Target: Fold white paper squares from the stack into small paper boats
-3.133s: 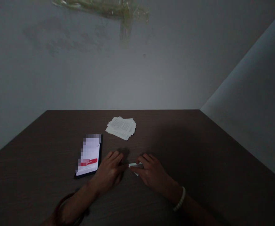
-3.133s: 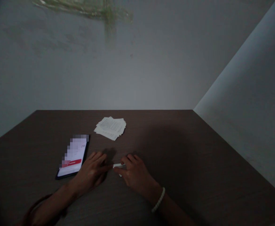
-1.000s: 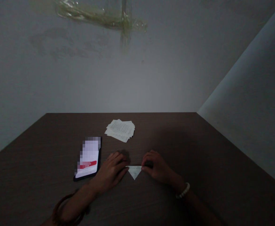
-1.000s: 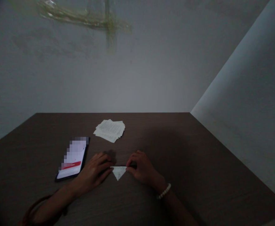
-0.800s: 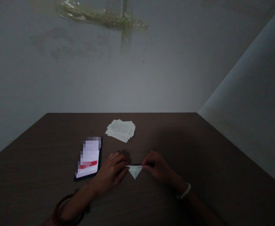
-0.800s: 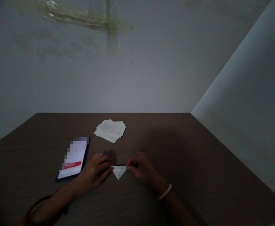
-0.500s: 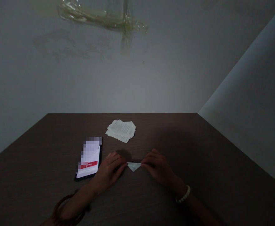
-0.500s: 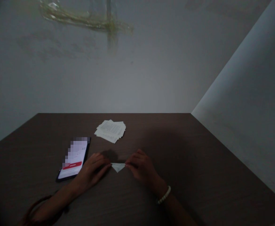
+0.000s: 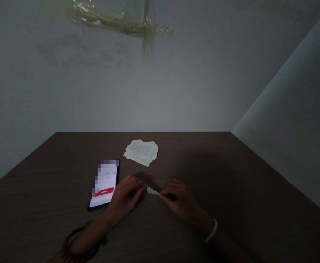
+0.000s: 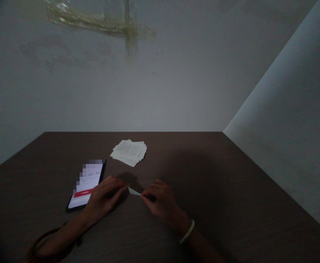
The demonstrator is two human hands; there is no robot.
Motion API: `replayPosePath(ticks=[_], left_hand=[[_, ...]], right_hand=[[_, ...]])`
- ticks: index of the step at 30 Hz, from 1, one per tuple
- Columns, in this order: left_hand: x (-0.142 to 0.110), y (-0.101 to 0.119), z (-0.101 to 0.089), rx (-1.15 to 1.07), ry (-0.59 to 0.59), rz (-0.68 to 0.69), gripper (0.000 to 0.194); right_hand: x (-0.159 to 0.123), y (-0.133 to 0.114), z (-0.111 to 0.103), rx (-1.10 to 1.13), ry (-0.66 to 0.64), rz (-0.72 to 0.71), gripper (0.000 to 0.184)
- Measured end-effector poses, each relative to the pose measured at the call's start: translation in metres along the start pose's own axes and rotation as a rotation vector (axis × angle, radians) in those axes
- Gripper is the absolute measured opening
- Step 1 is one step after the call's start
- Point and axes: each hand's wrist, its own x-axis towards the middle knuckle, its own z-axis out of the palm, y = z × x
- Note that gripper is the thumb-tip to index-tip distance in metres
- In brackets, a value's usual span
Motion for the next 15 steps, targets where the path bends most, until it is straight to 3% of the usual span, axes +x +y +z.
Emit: replayPosePath(ticks=[15], left_hand=[[-0.001, -0.001, 0.002, -0.021, 0.032, 0.03, 0.007]], right_hand=[[-0.007, -0.008, 0.015, 0.031, -0.102, 0.062, 0.006]])
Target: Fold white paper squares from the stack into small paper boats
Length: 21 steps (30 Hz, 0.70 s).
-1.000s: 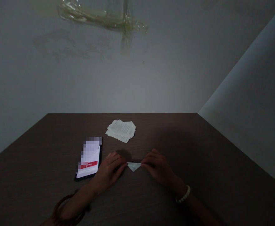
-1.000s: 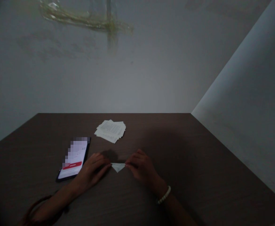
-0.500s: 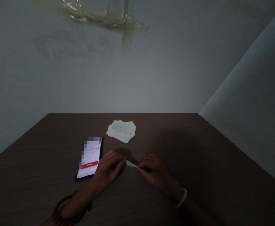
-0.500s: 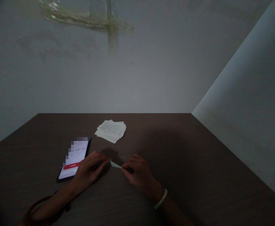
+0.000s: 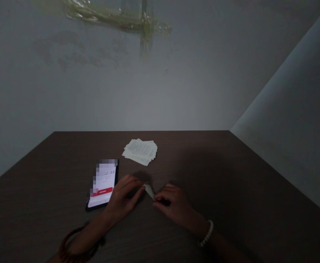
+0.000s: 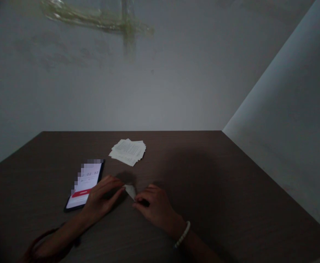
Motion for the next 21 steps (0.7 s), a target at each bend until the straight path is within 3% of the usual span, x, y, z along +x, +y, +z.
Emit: replayPosePath(ticks=[6, 13, 21], left_hand=[[-0.0027, 0.0006, 0.0, -0.029, -0.037, 0.022, 0.01], [-0.0034, -0.0004, 0.0012, -0.02, -0.044, 0.074, 0.012], [-0.0043, -0.0008, 0.0013, -0.016, -0.074, 0.069, 0.015]], right_hand=[[0.0025, -0.0034, -0.0029, 0.005, -0.021, 0.021, 0.002], [0.0071, -0.0025, -0.0039, -0.027, 0.03, 0.032, 0.015], [0.0081, -0.0028, -0.0026, 0.027, 0.042, 0.036, 0.013]])
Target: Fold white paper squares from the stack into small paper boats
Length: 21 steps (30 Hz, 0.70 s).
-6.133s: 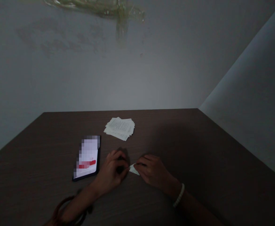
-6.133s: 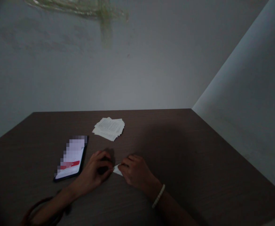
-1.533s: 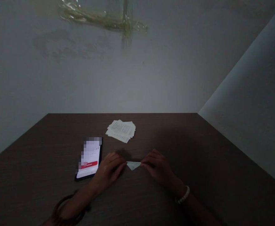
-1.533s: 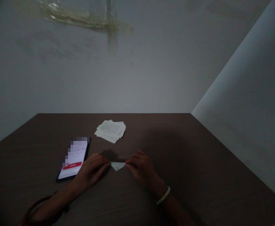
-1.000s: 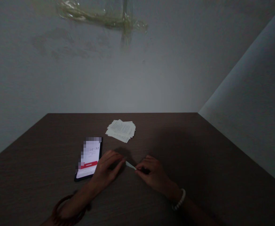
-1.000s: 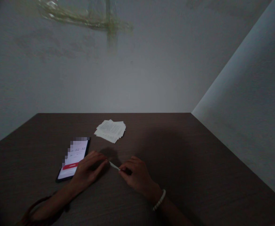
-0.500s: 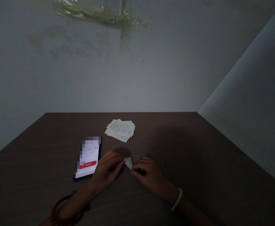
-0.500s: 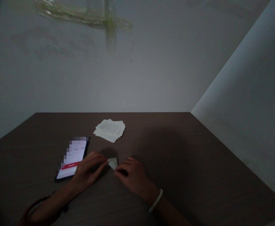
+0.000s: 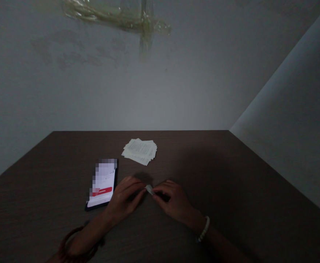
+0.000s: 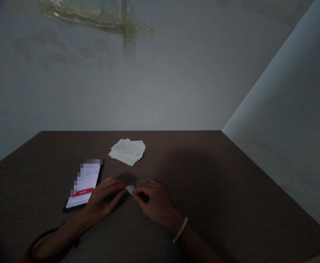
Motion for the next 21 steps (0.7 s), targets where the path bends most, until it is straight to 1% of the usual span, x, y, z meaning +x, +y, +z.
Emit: replayPosePath(ticks=[6, 11, 14, 18, 21], left_hand=[[0.0008, 0.0002, 0.0, -0.003, 0.005, -0.002, 0.014], [-0.0007, -0.0023, 0.0015, -0.003, -0.004, -0.012, 0.016], [-0.0006, -0.0032, 0.0038, -0.014, -0.013, -0.081, 0.015], [0.0009, -0.0025, 0.0063, -0.018, -0.052, -0.23, 0.019], [0.0023, -0.0015, 0.0066, -0.013, -0.067, -0.279, 0.018]], right_hand=[[0.0004, -0.0011, 0.0014, 0.029, 0.022, 0.033, 0.012], [0.0013, -0.0022, 0.0019, 0.02, 0.05, 0.037, 0.017], [0.0017, -0.0027, 0.0029, 0.003, 0.058, 0.012, 0.019], [0.0013, -0.0028, 0.0054, -0.007, 0.053, -0.053, 0.018], [0.0011, -0.0037, 0.006, -0.01, 0.071, -0.051, 0.017]])
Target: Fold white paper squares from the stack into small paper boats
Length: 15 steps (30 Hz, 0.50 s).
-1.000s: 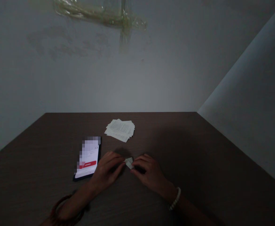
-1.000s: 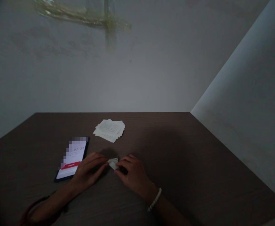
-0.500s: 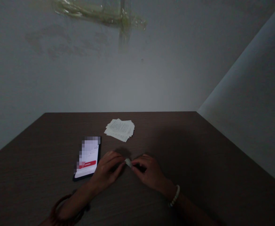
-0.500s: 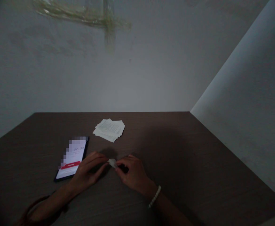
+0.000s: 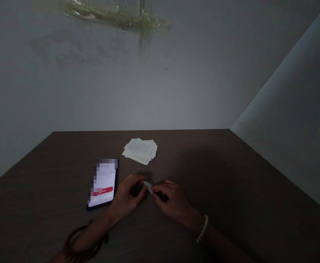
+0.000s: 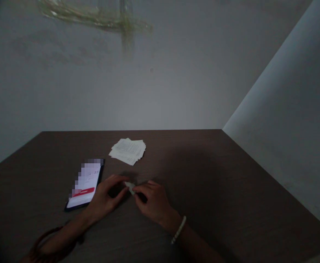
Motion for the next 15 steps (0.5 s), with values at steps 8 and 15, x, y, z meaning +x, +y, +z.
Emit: replayPosePath(ticks=[8, 15], left_hand=[[0.0015, 0.0017, -0.0004, -0.021, -0.013, -0.026, 0.014], [0.0023, 0.0059, -0.002, -0.05, -0.019, 0.113, 0.011]], right_hand=[[0.0003, 0.0011, 0.0015, -0.036, 0.025, 0.042, 0.022], [0.0005, 0.0006, 0.0014, -0.026, 0.033, 0.078, 0.037]])
